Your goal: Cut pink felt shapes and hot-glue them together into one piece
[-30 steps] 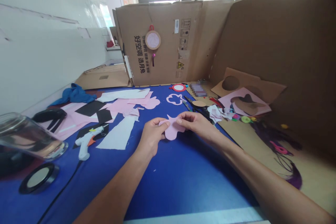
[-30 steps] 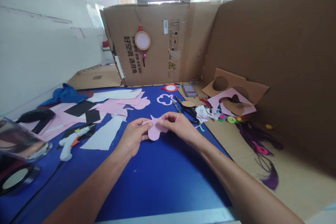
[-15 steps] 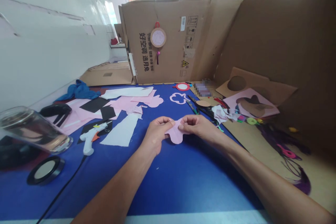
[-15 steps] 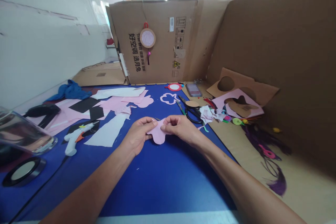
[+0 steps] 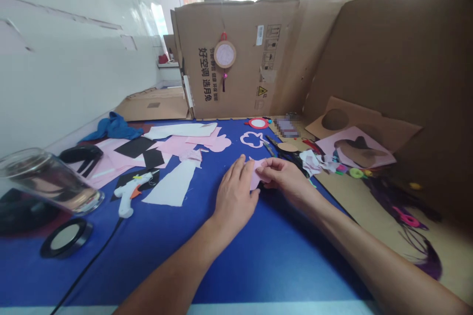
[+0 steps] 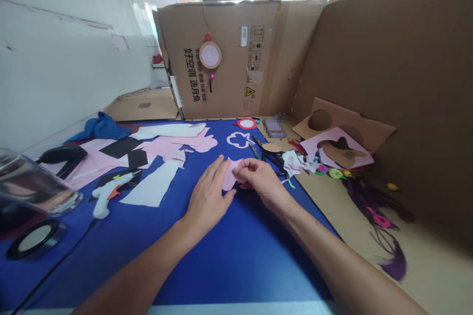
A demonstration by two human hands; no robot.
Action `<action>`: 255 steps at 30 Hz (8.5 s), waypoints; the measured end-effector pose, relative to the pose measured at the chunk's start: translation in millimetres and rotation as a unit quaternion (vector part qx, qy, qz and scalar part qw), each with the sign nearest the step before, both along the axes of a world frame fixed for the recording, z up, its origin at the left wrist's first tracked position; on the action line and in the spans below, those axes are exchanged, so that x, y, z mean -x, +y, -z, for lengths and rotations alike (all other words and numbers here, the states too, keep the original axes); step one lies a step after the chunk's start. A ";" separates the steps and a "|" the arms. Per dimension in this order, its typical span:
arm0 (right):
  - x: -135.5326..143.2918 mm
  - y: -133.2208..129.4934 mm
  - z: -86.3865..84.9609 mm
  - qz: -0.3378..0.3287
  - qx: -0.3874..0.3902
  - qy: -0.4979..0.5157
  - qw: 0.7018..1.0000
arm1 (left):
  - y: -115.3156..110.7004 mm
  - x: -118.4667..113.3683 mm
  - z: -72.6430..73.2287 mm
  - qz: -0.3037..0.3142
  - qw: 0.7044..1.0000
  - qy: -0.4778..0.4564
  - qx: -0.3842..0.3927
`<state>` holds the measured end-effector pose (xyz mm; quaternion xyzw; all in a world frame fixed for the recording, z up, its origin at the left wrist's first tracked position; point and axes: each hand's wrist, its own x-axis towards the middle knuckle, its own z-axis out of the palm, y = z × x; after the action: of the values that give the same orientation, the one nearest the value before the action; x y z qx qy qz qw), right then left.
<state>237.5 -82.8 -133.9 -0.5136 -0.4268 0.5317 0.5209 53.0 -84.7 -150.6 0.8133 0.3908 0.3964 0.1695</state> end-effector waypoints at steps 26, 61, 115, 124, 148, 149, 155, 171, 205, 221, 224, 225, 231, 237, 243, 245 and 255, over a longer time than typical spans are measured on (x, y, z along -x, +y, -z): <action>9.0 0.8 0.3 0.004 -0.033 0.048 0.998 | 12.3 -5.0 -19.2 0.076 0.760 -0.496 0.413; -6.4 4.1 -3.0 -0.057 -0.034 -0.010 0.998 | 21.3 7.8 -25.0 -0.021 0.762 -0.441 0.474; -11.7 10.3 -4.6 -0.027 -0.039 -0.030 0.998 | 122.9 26.6 -25.4 -0.112 0.986 0.065 0.102; -24.9 14.8 -6.5 0.008 -0.087 -0.022 0.996 | 89.9 18.9 -7.6 -0.094 0.976 0.162 0.111; -30.9 15.0 -0.4 -0.032 -0.080 -0.047 0.995 | -97.9 24.4 -13.0 -0.081 0.949 0.293 0.086; -27.9 12.9 -0.3 -0.051 -0.072 -0.055 0.995 | -107.8 20.0 -12.1 -0.079 0.950 0.294 0.076; -10.8 0.5 0.3 -0.146 -0.012 -0.120 0.982 | -146.9 9.6 0.5 -0.061 0.961 0.268 0.020; 11.0 -11.8 1.8 -0.195 0.032 -0.131 0.971 | -152.8 42.6 26.8 -0.052 0.977 0.203 -0.047; 10.4 -22.2 -4.4 -0.141 -0.044 -0.520 0.841 | -142.5 41.1 22.0 -0.051 0.969 0.235 -0.048; 8.9 -21.6 -4.3 -0.153 -0.021 -0.520 0.840 | -144.6 41.4 22.6 -0.051 0.970 0.234 -0.043; 9.0 -22.5 -5.0 -0.147 -0.024 -0.533 0.833 | -144.6 41.1 22.4 -0.053 0.970 0.233 -0.044; 9.4 -23.0 -5.8 -0.145 -0.023 -0.538 0.830 | -144.6 41.0 22.6 -0.054 0.970 0.232 -0.044; 13.6 -28.3 -13.6 -0.135 -0.018 -0.585 0.800 | -145.5 41.1 24.6 -0.055 0.971 0.227 -0.049; 16.6 -31.4 -17.8 -0.127 -0.013 -0.607 0.784 | -139.8 41.4 15.9 -0.054 0.973 0.218 -0.046; 17.8 -32.0 -19.3 -0.128 -0.007 -0.618 0.776 | -116.3 35.3 6.1 -0.023 0.970 0.235 -0.055; 18.3 -31.9 -19.3 -0.124 -0.005 -0.625 0.771 | -110.3 34.1 7.7 -0.017 0.968 0.247 -0.045; -0.5 -31.8 -30.6 -0.087 -0.005 -0.676 0.732 | -106.7 34.3 16.7 -0.023 0.967 0.248 -0.056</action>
<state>238.0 -114.6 -103.2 -0.6957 -0.7115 0.0853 0.0488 18.7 -191.4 -167.4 0.8851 0.4163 0.2076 0.0123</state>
